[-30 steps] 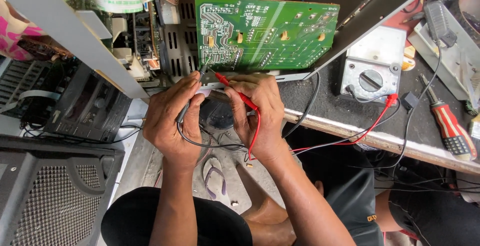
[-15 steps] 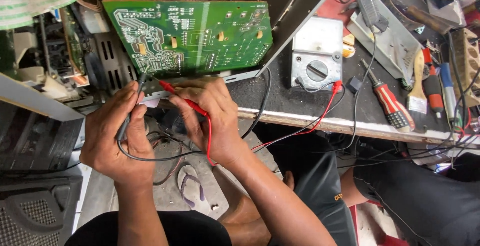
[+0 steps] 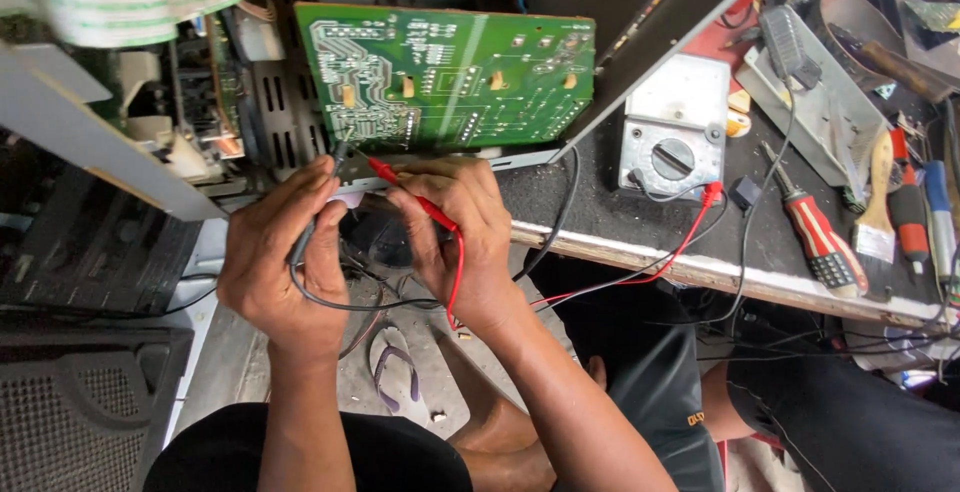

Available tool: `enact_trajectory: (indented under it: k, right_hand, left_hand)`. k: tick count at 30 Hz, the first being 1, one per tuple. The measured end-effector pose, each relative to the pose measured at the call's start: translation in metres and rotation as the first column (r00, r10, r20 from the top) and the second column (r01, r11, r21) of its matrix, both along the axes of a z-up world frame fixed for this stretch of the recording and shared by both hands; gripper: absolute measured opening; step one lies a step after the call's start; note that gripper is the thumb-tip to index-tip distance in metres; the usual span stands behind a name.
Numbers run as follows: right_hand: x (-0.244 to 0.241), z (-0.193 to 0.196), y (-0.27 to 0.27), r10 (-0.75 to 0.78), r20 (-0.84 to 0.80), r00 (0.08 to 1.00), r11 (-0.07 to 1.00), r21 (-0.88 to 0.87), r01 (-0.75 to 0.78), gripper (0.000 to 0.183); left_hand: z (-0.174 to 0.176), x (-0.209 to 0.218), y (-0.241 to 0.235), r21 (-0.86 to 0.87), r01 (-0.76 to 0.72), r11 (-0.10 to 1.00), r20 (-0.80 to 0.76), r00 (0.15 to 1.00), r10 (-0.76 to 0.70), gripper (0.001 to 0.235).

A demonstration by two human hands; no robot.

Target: The person sits on the floor and uses a multimeter to test a green circuit board. They hold the multimeter probes against various points on the board to check electrical continuity or voltage.

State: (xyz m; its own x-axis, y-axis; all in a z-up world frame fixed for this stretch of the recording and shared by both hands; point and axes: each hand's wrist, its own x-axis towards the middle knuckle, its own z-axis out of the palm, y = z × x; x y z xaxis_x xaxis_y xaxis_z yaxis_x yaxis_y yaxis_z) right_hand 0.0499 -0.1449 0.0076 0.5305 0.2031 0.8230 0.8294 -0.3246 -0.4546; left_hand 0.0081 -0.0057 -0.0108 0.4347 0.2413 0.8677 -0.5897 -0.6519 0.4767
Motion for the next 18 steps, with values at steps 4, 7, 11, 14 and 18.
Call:
enact_trajectory:
  k: [4, 7, 11, 14, 18]
  right_hand:
    - [0.0001, -0.0005, 0.0015, -0.013, 0.019, 1.0, 1.0, 0.004, 0.013, 0.008]
    - [-0.0004, 0.0003, 0.0019, -0.016, 0.024, 1.0, 1.0, -0.006, 0.016, 0.007]
    - [-0.0014, 0.0015, 0.0036, -0.033, 0.036, 0.999, 0.999, -0.009, 0.034, 0.007]
    - [-0.0021, 0.0025, 0.0042, -0.04, 0.039, 0.998, 0.999, -0.014, 0.041, 0.008]
    - [-0.0025, 0.0017, 0.0048, -0.047, 0.037, 0.998, 0.999, -0.013, 0.047, 0.008]
  left_hand:
    - [0.003, 0.0, 0.0021, 0.019, -0.025, 1.0, -0.005, 1.0, 0.025, 0.01]
    - [0.0011, -0.0005, 0.0039, 0.03, -0.023, 0.999, -0.02, 1.0, 0.023, 0.011]
    - [0.0, -0.0001, 0.0044, 0.032, -0.019, 0.999, -0.02, 1.0, 0.02, 0.013]
    - [-0.0022, 0.0009, 0.0055, 0.034, -0.021, 0.999, -0.012, 1.0, 0.021, 0.015]
    - [-0.0004, -0.0003, 0.0061, 0.036, -0.008, 0.999, -0.012, 1.0, 0.009, 0.015]
